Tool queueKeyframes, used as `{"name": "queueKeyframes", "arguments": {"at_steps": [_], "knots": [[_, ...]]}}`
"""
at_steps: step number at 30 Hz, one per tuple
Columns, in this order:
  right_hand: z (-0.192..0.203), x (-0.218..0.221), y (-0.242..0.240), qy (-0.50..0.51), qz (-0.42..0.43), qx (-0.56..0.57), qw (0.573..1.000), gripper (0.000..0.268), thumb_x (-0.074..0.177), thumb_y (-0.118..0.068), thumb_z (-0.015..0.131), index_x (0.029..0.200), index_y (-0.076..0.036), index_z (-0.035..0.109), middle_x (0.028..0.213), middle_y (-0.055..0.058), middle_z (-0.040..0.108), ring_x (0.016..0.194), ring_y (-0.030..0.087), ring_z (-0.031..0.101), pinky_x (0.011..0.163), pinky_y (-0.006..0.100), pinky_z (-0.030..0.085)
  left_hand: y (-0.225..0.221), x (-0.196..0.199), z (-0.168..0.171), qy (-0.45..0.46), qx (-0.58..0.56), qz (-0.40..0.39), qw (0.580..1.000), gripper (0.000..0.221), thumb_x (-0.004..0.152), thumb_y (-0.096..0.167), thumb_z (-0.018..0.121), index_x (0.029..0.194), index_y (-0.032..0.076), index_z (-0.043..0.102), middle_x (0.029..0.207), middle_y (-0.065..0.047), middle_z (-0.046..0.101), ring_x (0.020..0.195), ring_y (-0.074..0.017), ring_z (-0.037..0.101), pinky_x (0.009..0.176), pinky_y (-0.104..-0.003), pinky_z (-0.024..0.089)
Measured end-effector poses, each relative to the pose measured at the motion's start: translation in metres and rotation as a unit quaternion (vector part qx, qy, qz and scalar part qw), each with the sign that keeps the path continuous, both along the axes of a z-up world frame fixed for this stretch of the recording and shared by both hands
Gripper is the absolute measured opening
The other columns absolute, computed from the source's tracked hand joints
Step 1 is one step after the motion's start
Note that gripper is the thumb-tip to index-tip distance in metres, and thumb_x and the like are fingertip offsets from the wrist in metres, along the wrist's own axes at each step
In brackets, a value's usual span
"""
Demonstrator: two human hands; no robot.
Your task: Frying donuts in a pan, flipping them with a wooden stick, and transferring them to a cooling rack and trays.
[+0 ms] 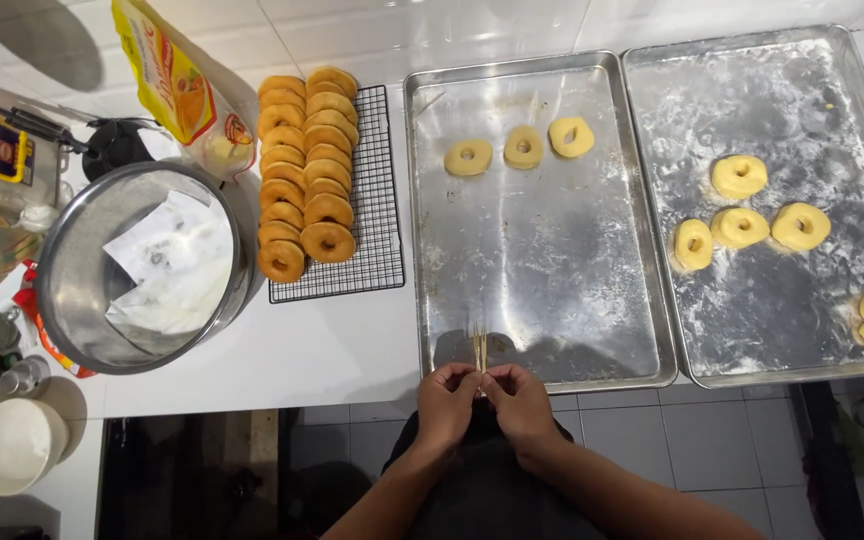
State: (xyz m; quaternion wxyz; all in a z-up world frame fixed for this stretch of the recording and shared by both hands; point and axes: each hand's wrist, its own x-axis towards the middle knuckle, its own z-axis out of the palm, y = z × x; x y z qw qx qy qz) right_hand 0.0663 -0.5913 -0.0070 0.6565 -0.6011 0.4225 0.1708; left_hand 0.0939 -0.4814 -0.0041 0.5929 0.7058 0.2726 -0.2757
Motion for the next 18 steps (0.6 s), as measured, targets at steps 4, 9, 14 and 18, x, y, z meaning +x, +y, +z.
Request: {"name": "queueKeyframes", "arguments": {"at_steps": [4, 9, 14, 18], "knots": [[0.006, -0.009, 0.005, -0.059, -0.023, -0.030, 0.998, 0.005, 0.092, -0.008, 0.074, 0.091, -0.004, 0.072, 0.082, 0.010, 0.077, 0.079, 0.018, 0.072, 0.080, 0.030, 0.058, 0.005, -0.004, 0.019, -0.005, -0.029, -0.015, 0.999, 0.017, 0.085, 0.018, 0.075, 0.092, 0.004, 0.081, 0.079, -0.005, 0.076, 0.077, -0.0138, 0.070, 0.076, -0.028, 0.057], [-0.007, -0.021, 0.003, -0.094, -0.039, -0.061, 0.993, 0.005, 0.087, -0.004, 0.080, 0.085, -0.005, 0.075, 0.082, 0.006, 0.079, 0.080, 0.015, 0.074, 0.077, 0.028, 0.060, 0.009, -0.007, 0.013, -0.001, -0.060, -0.028, 0.998, 0.019, 0.090, 0.018, 0.075, 0.094, 0.002, 0.083, 0.087, -0.008, 0.082, 0.083, -0.0163, 0.073, 0.079, -0.029, 0.058], [-0.039, -0.014, -0.055, -0.142, 0.014, -0.115, 0.983, 0.018, 0.085, -0.013, 0.082, 0.102, -0.009, 0.082, 0.086, 0.003, 0.079, 0.075, 0.011, 0.067, 0.070, 0.024, 0.056, 0.016, -0.020, -0.057, -0.065, -0.062, 0.030, 0.996, 0.015, 0.096, 0.015, 0.069, 0.091, 0.001, 0.073, 0.090, -0.012, 0.081, 0.079, -0.0182, 0.068, 0.075, -0.030, 0.055], [-0.035, 0.020, -0.226, -0.253, -0.018, -0.322, 0.912, 0.010, 0.094, -0.005, 0.067, 0.097, -0.012, 0.074, 0.107, 0.007, 0.079, 0.103, 0.021, 0.076, 0.094, 0.032, 0.061, 0.051, -0.030, -0.128, -0.216, -0.026, 0.037, 0.975, 0.015, 0.095, 0.019, 0.069, 0.085, 0.007, 0.070, 0.085, -0.004, 0.075, 0.082, -0.0146, 0.065, 0.085, -0.028, 0.048]]}}
